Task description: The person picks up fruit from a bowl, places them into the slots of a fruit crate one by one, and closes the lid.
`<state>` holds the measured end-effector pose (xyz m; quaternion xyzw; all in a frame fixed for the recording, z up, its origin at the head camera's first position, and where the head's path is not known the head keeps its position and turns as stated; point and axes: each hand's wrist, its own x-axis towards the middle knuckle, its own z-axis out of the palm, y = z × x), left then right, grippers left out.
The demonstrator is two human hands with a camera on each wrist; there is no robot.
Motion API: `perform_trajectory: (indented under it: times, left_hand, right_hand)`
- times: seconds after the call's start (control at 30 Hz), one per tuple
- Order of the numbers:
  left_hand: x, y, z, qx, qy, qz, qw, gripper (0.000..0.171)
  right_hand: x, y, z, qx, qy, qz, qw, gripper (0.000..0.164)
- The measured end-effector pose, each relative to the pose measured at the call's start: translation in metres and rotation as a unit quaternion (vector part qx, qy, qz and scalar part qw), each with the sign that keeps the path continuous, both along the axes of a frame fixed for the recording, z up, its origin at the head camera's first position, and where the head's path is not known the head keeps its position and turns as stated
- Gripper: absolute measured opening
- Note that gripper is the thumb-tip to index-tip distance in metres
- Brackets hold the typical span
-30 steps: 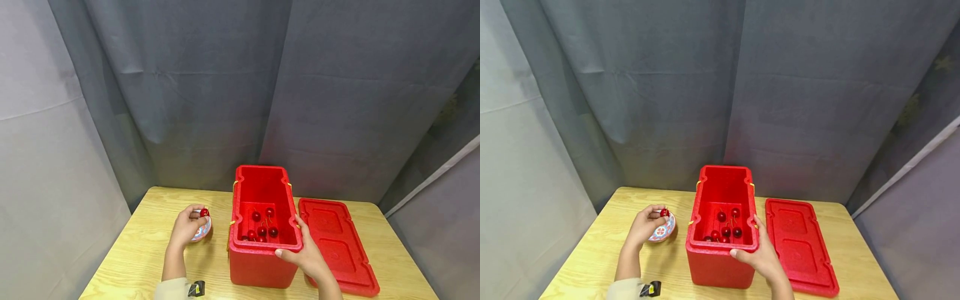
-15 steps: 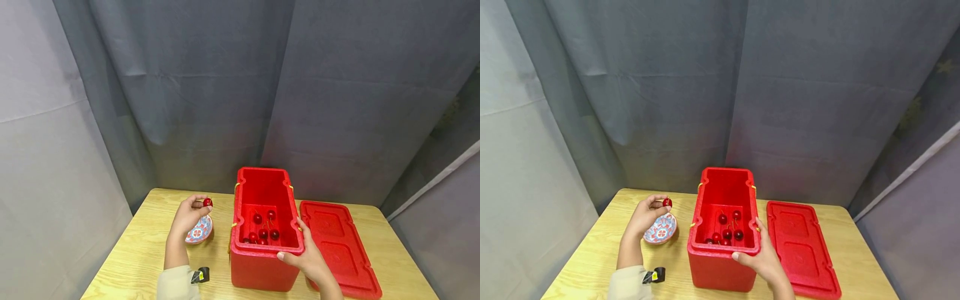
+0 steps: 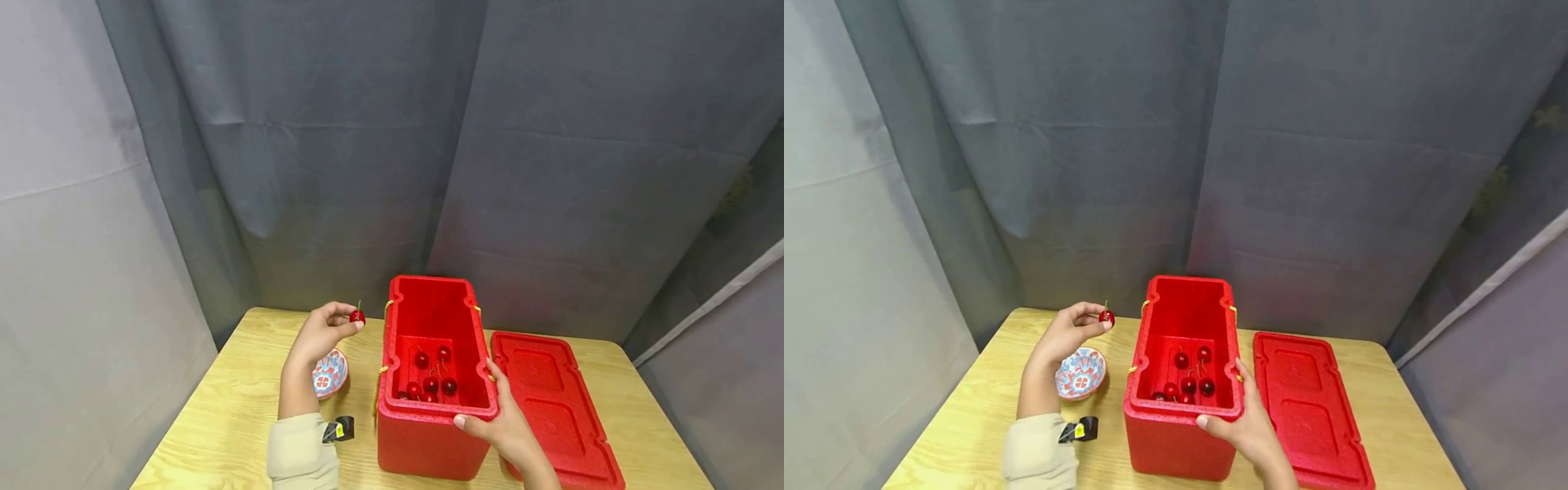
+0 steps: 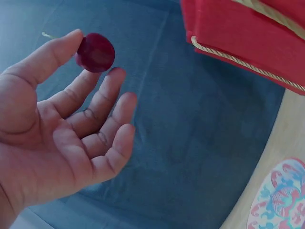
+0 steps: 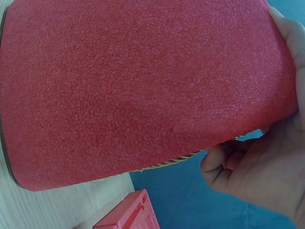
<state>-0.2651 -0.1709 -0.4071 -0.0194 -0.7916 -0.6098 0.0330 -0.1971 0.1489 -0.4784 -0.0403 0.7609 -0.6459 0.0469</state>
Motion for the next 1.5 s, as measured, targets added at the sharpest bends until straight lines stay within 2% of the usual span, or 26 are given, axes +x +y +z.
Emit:
perform_trajectory:
  times: [0.23,0.4,0.6,0.93,1.17,1.5]
  left_hand:
    - [-0.007,0.005,0.017,0.015,-0.004,-0.015,0.9998,0.027]
    - [-0.014,0.012,0.022,0.007,-0.006,-0.044,0.9990,0.028]
    - [-0.024,0.022,0.027,-0.005,-0.025,-0.072,0.9971,0.033]
    - [-0.036,0.040,0.041,0.004,-0.043,-0.133,0.9901,0.027]
    - [-0.047,0.054,0.041,-0.022,-0.064,-0.153,0.9859,0.033]
    - [-0.057,0.075,0.034,-0.022,-0.107,-0.165,0.9803,0.033]
  right_hand:
    - [0.000,0.000,0.000,0.002,-0.003,-0.001,1.000,0.100]
    - [0.000,0.000,-0.001,-0.004,-0.002,-0.001,1.000,0.100]
    - [-0.001,-0.001,0.000,-0.009,0.004,0.000,1.000,0.101]
    - [0.000,-0.001,0.000,-0.017,0.008,0.007,1.000,0.100]
    - [0.000,0.000,0.000,-0.018,0.009,0.009,1.000,0.100]
    - [0.006,0.002,0.001,-0.013,0.001,0.000,1.000,0.099]
